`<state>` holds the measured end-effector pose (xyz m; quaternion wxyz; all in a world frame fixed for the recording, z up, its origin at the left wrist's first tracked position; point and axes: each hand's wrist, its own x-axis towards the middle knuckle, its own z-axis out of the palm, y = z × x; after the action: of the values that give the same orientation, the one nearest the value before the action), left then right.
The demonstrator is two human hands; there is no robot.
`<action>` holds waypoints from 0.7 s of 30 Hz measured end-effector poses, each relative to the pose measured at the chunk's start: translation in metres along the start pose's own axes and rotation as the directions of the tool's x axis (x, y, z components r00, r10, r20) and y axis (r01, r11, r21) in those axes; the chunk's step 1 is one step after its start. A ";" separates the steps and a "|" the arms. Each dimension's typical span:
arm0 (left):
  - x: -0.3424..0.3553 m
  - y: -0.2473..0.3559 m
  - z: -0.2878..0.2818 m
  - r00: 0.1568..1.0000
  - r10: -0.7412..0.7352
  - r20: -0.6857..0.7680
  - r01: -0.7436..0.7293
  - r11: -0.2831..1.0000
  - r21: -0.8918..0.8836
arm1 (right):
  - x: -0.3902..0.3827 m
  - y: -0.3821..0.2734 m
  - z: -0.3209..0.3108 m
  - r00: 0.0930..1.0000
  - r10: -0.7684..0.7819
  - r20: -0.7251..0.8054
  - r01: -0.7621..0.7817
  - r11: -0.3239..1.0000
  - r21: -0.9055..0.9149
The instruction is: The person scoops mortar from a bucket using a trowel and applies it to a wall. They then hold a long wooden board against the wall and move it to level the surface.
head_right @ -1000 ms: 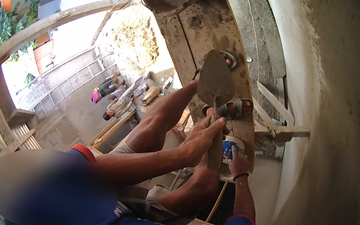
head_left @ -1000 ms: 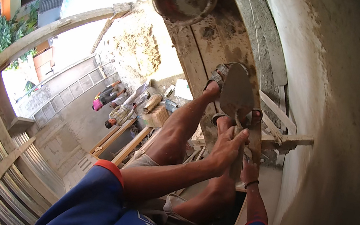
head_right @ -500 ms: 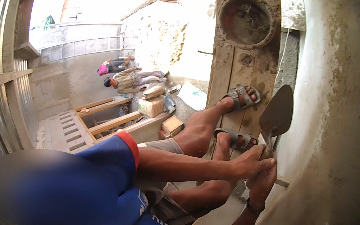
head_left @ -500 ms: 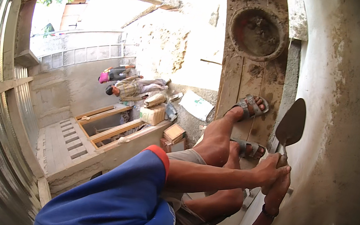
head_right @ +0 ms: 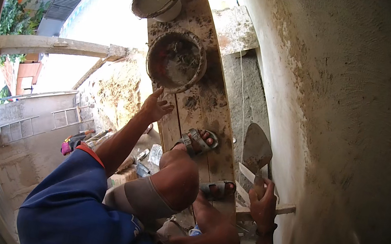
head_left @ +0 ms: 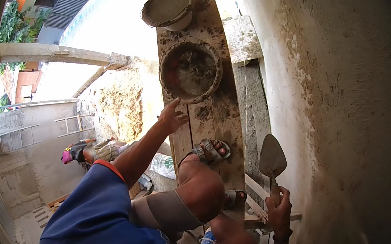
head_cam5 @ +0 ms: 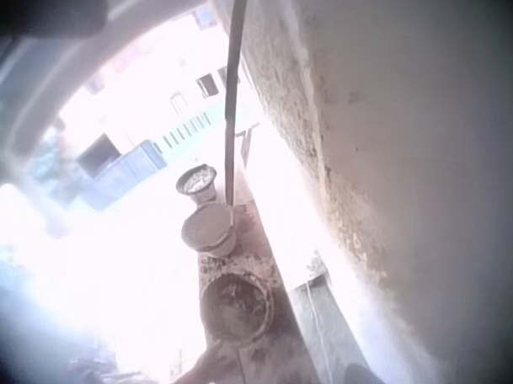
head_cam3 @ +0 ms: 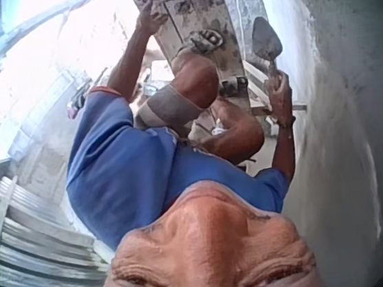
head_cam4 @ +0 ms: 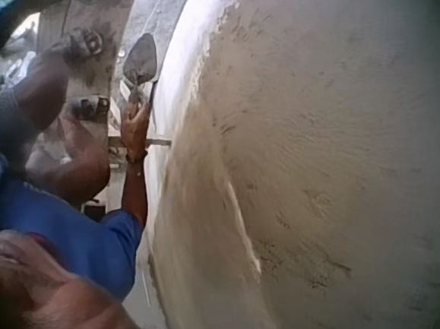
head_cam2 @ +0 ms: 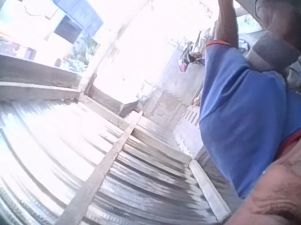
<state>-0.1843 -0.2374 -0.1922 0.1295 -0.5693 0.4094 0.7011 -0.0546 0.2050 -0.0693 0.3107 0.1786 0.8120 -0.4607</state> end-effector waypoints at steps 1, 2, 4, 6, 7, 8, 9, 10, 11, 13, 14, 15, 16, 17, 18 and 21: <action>0.019 0.008 -0.002 0.996 0.092 -0.004 -0.092 0.993 -0.069 | 0.008 0.003 -0.005 1.000 -0.003 -0.026 0.003 1.000 0.002; 0.042 0.017 -0.014 0.990 0.125 0.060 -0.118 0.988 -0.099 | 0.016 0.005 -0.007 1.000 0.000 0.004 0.000 1.000 -0.030; 0.078 0.041 -0.032 0.980 0.122 0.155 -0.099 0.984 -0.148 | 0.027 0.012 -0.013 1.000 0.014 0.008 -0.013 0.998 -0.060; 0.099 0.066 -0.044 0.958 0.046 0.284 -0.022 0.996 -0.088 | 0.037 0.015 -0.017 1.000 -0.016 -0.016 0.014 0.995 -0.095; 0.104 0.071 -0.043 0.925 -0.009 0.380 0.012 1.000 -0.005 | 0.041 0.016 -0.019 0.999 -0.028 -0.031 0.025 0.993 -0.115; 0.090 0.065 -0.014 0.876 -0.017 0.482 -0.039 0.994 0.105 | 0.039 0.015 -0.022 0.998 -0.013 -0.066 0.004 0.991 -0.131; 0.106 0.069 -0.035 0.870 0.005 0.492 -0.062 0.993 0.099 | 0.043 0.017 -0.019 0.997 -0.036 -0.075 0.027 0.991 -0.128; 0.132 0.079 -0.074 0.824 -0.034 0.566 -0.024 0.995 0.094 | 0.049 0.019 -0.016 0.993 -0.095 -0.067 0.085 0.986 -0.147; 0.149 0.083 -0.094 0.760 -0.083 0.645 0.021 0.994 0.103 | 0.056 0.021 -0.014 0.987 -0.144 -0.071 0.130 0.977 -0.169; 0.149 0.066 -0.077 0.826 -0.055 0.560 -0.006 0.994 0.107 | 0.059 0.018 -0.015 0.990 -0.099 -0.097 0.079 0.978 -0.194; 0.156 0.065 -0.073 0.870 -0.046 0.491 0.000 0.996 0.093 | 0.062 0.018 -0.013 0.990 -0.100 -0.102 0.077 0.975 -0.209; 0.155 0.062 -0.071 0.862 -0.040 0.505 -0.003 0.996 0.084 | 0.063 0.017 -0.011 0.990 -0.101 -0.097 0.077 0.971 -0.227; 0.154 0.059 -0.069 0.847 -0.010 0.532 -0.021 0.998 0.053 | 0.066 0.014 -0.009 0.982 -0.159 -0.106 0.129 0.961 -0.243; 0.153 0.056 -0.068 0.832 0.020 0.554 -0.038 0.999 0.020 | 0.068 0.011 -0.008 0.980 -0.166 -0.111 0.133 0.958 -0.254; 0.145 0.053 -0.058 0.864 0.050 0.500 -0.058 0.998 0.000 | 0.068 0.001 -0.008 0.974 -0.194 -0.115 0.159 0.953 -0.258; 0.129 0.032 -0.039 0.898 0.072 0.434 -0.032 0.994 -0.100 | 0.070 -0.041 -0.010 0.981 -0.180 -0.073 0.153 0.947 -0.281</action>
<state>-0.2187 -0.3223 -0.2958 0.1734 -0.3916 0.3530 0.8319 -0.1339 0.1929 -0.0860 0.2524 0.0869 0.8942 -0.3593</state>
